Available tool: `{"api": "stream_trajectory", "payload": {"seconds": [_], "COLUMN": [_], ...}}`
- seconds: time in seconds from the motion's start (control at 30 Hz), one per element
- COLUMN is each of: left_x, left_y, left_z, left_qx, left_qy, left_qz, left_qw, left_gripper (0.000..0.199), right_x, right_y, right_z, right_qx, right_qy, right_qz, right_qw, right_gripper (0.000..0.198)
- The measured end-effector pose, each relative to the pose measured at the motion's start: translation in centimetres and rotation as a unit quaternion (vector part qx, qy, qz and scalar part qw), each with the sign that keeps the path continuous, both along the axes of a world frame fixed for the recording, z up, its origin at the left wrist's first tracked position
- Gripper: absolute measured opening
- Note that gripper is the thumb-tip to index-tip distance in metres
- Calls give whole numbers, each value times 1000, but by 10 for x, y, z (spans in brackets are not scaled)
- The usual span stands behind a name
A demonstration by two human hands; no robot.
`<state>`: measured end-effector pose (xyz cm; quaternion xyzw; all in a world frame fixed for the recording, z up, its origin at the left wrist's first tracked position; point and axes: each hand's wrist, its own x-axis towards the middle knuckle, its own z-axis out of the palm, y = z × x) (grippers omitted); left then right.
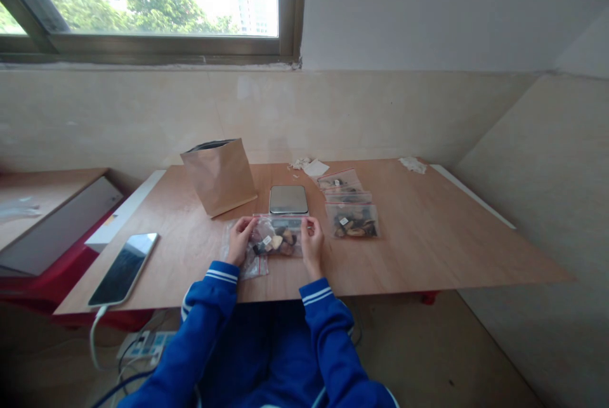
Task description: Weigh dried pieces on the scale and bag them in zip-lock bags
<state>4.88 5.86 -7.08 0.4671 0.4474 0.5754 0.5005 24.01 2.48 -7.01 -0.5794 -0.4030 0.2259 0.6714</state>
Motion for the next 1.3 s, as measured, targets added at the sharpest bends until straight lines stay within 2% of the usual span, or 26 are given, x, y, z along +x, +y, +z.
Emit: {"api": "stream_trajectory", "payload": {"seconds": [0.4, 0.8, 1.3], "left_x": [-2, 0, 1], "left_y": [-1, -8, -7], "left_z": [2, 11, 0], "left_qx": [19, 27, 28], "left_qy": [29, 44, 102], "left_qz": [20, 26, 55], "left_qw": [999, 998, 993], "left_gripper": [30, 28, 27], "right_x": [2, 1, 1], "right_y": [-1, -1, -1], "right_z": [0, -4, -8], "right_qx": [11, -17, -7], "right_qy": [-8, 28, -29], "right_qz": [-12, -9, -36], "right_qw": [1000, 999, 999], "right_gripper": [39, 46, 40]}}
